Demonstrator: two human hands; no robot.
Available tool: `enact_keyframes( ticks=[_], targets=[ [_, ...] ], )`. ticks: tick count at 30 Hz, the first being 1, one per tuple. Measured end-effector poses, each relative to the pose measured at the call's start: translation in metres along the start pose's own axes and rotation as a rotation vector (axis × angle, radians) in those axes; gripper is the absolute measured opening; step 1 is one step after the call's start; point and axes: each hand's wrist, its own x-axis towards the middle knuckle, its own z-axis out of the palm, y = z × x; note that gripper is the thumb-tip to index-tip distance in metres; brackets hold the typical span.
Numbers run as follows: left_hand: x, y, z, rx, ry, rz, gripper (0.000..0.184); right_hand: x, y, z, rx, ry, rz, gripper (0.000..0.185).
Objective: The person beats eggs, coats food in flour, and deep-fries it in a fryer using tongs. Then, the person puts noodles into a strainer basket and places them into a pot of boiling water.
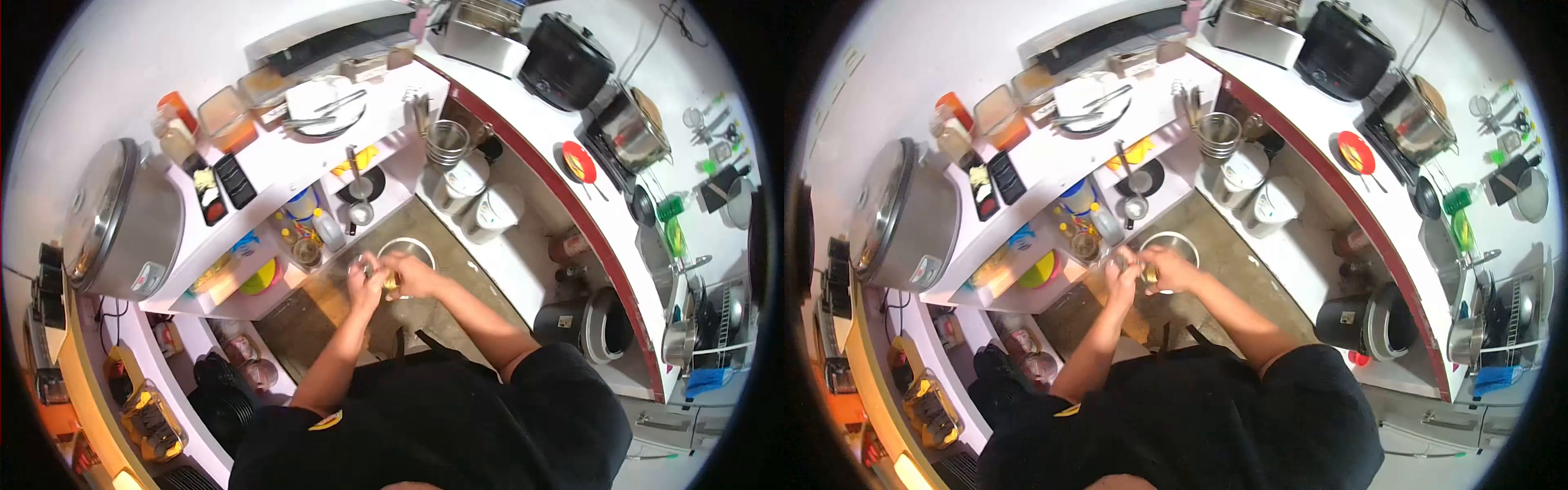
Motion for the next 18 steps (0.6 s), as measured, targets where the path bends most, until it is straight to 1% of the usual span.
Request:
enact_keyframes(
  ticks=[1, 2, 3, 4, 5, 6, 8, 9, 10, 11, 12, 13, 14, 15, 16, 17, 18],
  targets=[
    [0.017, 0.001, 0.017, -0.006, -0.103, -0.013, 0.013, 0.004, -0.003, -0.022, 0.003, 0.051, -0.013, 0.038],
    [0.041, -0.021, 0.033, 0.067, -0.158, 0.144, 0.013, 0.009, -0.004, -0.040, 0.009, 0.101, -0.023, 0.046],
    [0.058, 0.008, 0.054, 0.473, -0.262, 0.390, 0.016, 0.016, -0.005, -0.060, 0.125, 0.209, -0.025, 0.040],
    [0.062, 0.040, 0.082, 0.418, -0.252, 0.374, 0.023, 0.026, 0.000, -0.078, 0.237, 0.311, -0.029, 0.035],
    [0.078, 0.048, 0.101, 0.444, -0.188, 0.582, 0.037, 0.038, 0.029, -0.092, 0.131, 0.359, -0.030, 0.028],
    [0.092, 0.057, 0.110, 0.496, -0.227, 0.569, 0.049, 0.051, 0.057, -0.108, 0.023, 0.405, -0.039, 0.021],
    [0.114, 0.073, 0.118, 0.554, -0.156, 0.690, 0.055, 0.075, 0.044, -0.161, -0.111, 0.665, 0.080, 0.013],
    [0.122, 0.069, 0.114, 0.556, -0.154, 0.689, 0.055, 0.088, 0.046, -0.182, -0.145, 0.764, 0.094, 0.014],
    [0.128, 0.059, 0.103, 0.545, -0.188, 0.586, 0.057, 0.102, 0.053, -0.203, -0.182, 0.866, 0.111, 0.015],
    [0.135, 0.045, 0.091, 0.533, -0.230, 0.486, 0.058, 0.118, 0.062, -0.222, -0.143, 0.913, 0.153, 0.018],
    [0.139, 0.027, 0.077, 0.561, -0.266, 0.350, 0.057, 0.134, 0.074, -0.240, -0.105, 0.966, 0.197, 0.020],
    [0.141, 0.002, 0.058, 0.590, -0.305, 0.213, 0.055, 0.151, 0.089, -0.256, -0.153, 0.976, 0.271, 0.023],
    [0.144, -0.037, 0.035, 0.517, -0.377, 0.088, 0.045, 0.168, 0.106, -0.271, -0.197, 0.986, 0.349, 0.026],
    [0.141, -0.062, 0.017, 0.433, -0.435, -0.007, 0.035, 0.187, 0.131, -0.282, -0.248, 1.049, 0.390, 0.030],
    [0.143, -0.098, -0.007, 0.448, -0.529, -0.006, 0.030, 0.202, 0.148, -0.289, -0.164, 1.039, 0.420, 0.031],
    [0.137, -0.073, -0.008, 0.497, -0.582, -0.169, 0.027, 0.218, 0.174, -0.292, -0.218, 1.064, 0.453, 0.033],
    [0.139, -0.073, -0.008, 0.628, -0.587, -0.238, 0.027, 0.230, 0.202, -0.292, -0.274, 1.081, 0.489, 0.036]
  ],
)
